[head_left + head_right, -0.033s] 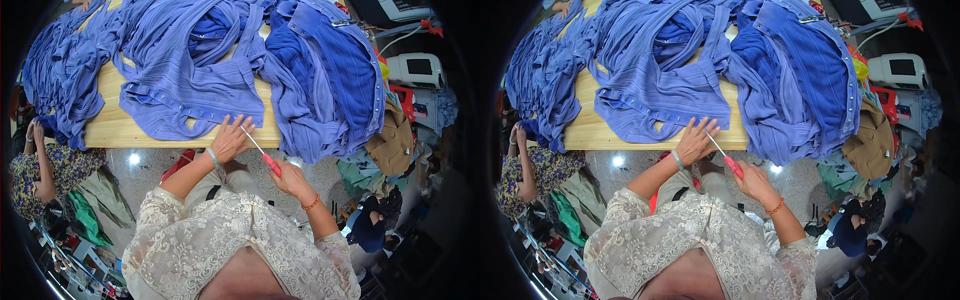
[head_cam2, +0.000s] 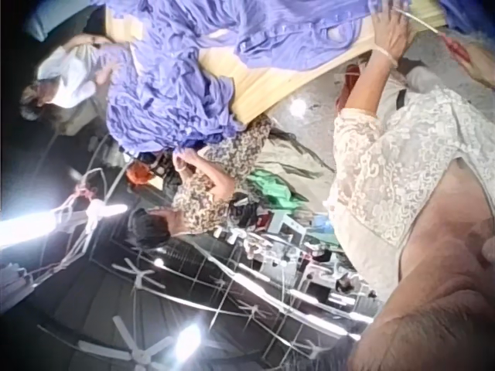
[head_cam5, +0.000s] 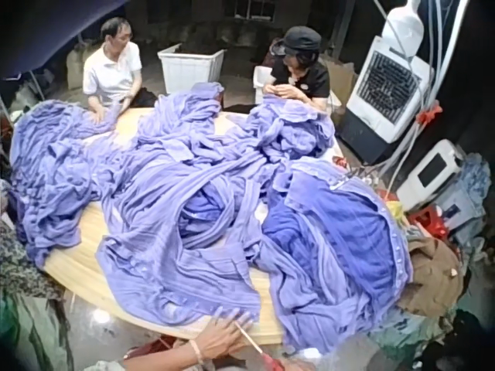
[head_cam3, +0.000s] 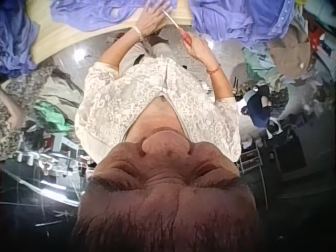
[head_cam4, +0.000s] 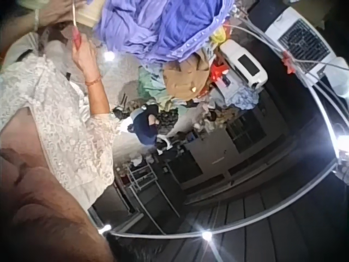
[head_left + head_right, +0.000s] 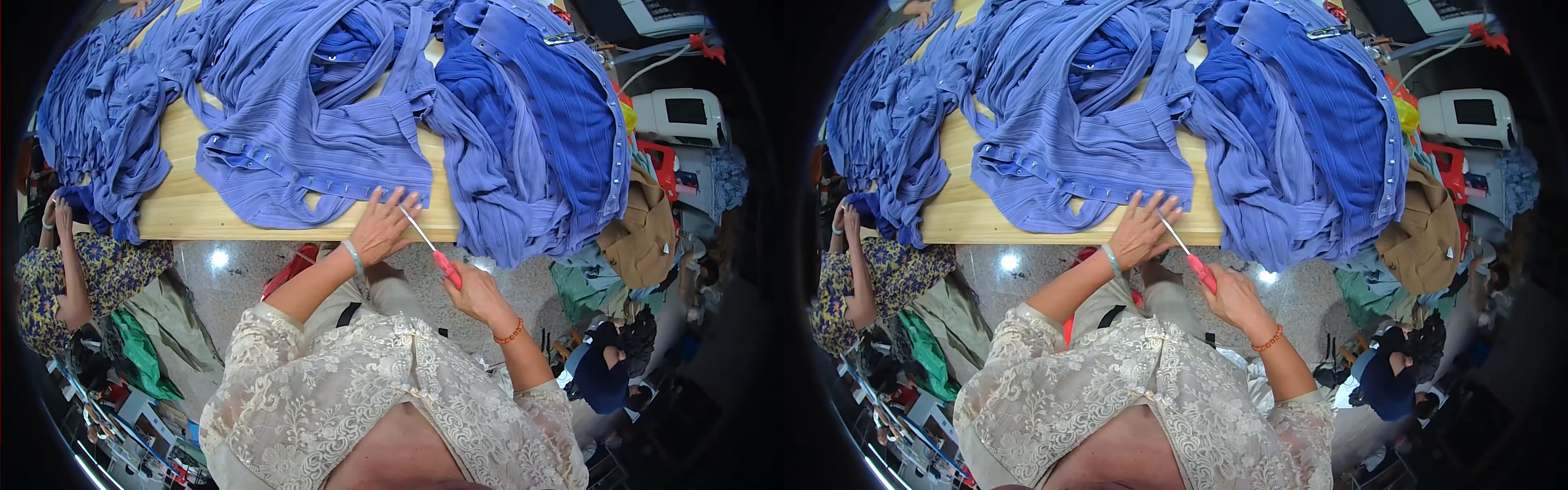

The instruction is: The person spreads out garment pieces on a table, trims threads along the edges using thread snips, and stacks the finished garments.

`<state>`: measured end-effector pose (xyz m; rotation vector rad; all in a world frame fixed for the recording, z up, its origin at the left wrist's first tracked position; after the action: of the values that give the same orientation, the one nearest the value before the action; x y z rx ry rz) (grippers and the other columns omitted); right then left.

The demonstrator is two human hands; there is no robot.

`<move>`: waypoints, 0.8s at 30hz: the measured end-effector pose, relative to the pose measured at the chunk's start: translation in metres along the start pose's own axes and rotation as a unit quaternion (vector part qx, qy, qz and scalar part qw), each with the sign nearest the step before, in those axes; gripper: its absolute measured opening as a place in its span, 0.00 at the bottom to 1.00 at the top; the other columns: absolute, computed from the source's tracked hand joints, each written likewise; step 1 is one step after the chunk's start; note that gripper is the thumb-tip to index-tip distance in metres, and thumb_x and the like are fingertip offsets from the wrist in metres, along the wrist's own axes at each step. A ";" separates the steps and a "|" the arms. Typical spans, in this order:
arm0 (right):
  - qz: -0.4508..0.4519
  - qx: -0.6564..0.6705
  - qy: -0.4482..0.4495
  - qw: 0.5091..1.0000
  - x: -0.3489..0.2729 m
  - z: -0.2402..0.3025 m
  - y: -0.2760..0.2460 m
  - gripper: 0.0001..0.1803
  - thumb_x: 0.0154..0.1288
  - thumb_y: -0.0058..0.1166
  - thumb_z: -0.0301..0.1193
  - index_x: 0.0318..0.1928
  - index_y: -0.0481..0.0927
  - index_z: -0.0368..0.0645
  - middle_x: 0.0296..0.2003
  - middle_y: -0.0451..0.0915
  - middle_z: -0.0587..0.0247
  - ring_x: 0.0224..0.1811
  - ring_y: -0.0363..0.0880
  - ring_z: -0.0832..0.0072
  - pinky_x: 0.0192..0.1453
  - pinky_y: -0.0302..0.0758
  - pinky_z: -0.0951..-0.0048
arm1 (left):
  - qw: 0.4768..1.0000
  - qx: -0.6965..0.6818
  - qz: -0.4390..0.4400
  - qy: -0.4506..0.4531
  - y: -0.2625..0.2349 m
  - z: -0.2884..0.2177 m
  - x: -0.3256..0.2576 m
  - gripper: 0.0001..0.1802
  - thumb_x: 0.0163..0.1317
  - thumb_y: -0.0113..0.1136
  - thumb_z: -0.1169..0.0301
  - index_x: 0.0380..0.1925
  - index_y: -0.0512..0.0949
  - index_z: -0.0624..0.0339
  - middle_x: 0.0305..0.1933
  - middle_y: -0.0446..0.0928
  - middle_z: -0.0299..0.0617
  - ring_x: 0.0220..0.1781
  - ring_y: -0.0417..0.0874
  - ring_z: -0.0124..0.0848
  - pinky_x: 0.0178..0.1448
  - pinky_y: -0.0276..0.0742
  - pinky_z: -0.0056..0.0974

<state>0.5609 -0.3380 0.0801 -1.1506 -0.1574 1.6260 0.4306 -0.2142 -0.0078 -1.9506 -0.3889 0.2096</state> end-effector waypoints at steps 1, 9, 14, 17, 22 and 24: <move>0.001 -0.003 0.034 0.999 -0.002 -0.004 -0.001 0.15 0.66 0.54 0.39 0.45 0.74 0.41 0.32 0.80 0.42 0.38 0.80 0.45 0.42 0.74 0.49 | 1.000 0.012 0.025 0.001 0.009 -0.001 0.002 0.41 0.57 0.61 0.48 0.67 0.64 0.54 0.75 0.56 0.42 0.78 0.50 0.46 0.77 0.38 0.62; -0.023 -0.037 0.150 0.988 -0.030 -0.031 -0.012 0.16 0.66 0.52 0.40 0.42 0.79 0.39 0.30 0.81 0.38 0.37 0.80 0.43 0.44 0.75 0.47 | 1.000 -0.004 0.008 0.009 0.016 -0.006 0.012 0.45 0.54 0.63 0.45 0.69 0.63 0.53 0.76 0.56 0.39 0.79 0.47 0.44 0.76 0.34 0.64; 0.025 0.009 0.139 0.990 -0.017 -0.016 -0.020 0.16 0.66 0.53 0.40 0.42 0.80 0.39 0.32 0.81 0.40 0.38 0.80 0.42 0.44 0.74 0.48 | 1.000 -0.015 0.013 0.005 0.018 -0.006 0.010 0.45 0.53 0.63 0.44 0.68 0.63 0.52 0.76 0.55 0.38 0.79 0.47 0.46 0.76 0.34 0.66; -0.013 -0.014 0.174 0.985 -0.015 -0.026 -0.029 0.16 0.66 0.53 0.40 0.41 0.81 0.39 0.33 0.81 0.39 0.39 0.80 0.43 0.44 0.74 0.49 | 1.000 -0.014 -0.006 0.011 0.017 -0.008 0.011 0.44 0.53 0.63 0.44 0.68 0.65 0.52 0.76 0.54 0.38 0.79 0.46 0.47 0.76 0.33 0.66; 0.038 -0.043 0.171 0.984 -0.017 -0.020 -0.023 0.16 0.66 0.53 0.40 0.41 0.81 0.39 0.32 0.81 0.40 0.39 0.80 0.43 0.44 0.74 0.49 | 1.000 -0.016 0.010 -0.003 0.016 -0.006 0.009 0.43 0.54 0.62 0.45 0.67 0.66 0.52 0.76 0.54 0.38 0.79 0.47 0.47 0.75 0.33 0.66; 0.024 0.008 0.176 0.984 -0.014 -0.027 -0.017 0.15 0.66 0.52 0.38 0.44 0.80 0.39 0.32 0.82 0.41 0.39 0.81 0.44 0.45 0.75 0.50 | 1.000 -0.022 0.010 -0.002 0.014 -0.007 0.010 0.42 0.55 0.62 0.45 0.67 0.66 0.52 0.76 0.54 0.38 0.79 0.46 0.47 0.75 0.33 0.67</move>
<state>0.5918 -0.3539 0.0848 -1.4176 0.1124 1.4361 0.4444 -0.2211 -0.0173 -1.9988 -0.3802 0.2188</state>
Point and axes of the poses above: each hand's wrist, its own x-axis towards the middle knuckle, its own y-axis out of the palm, z = x × y, the point moved 6 cm from there along x, towards the middle knuckle
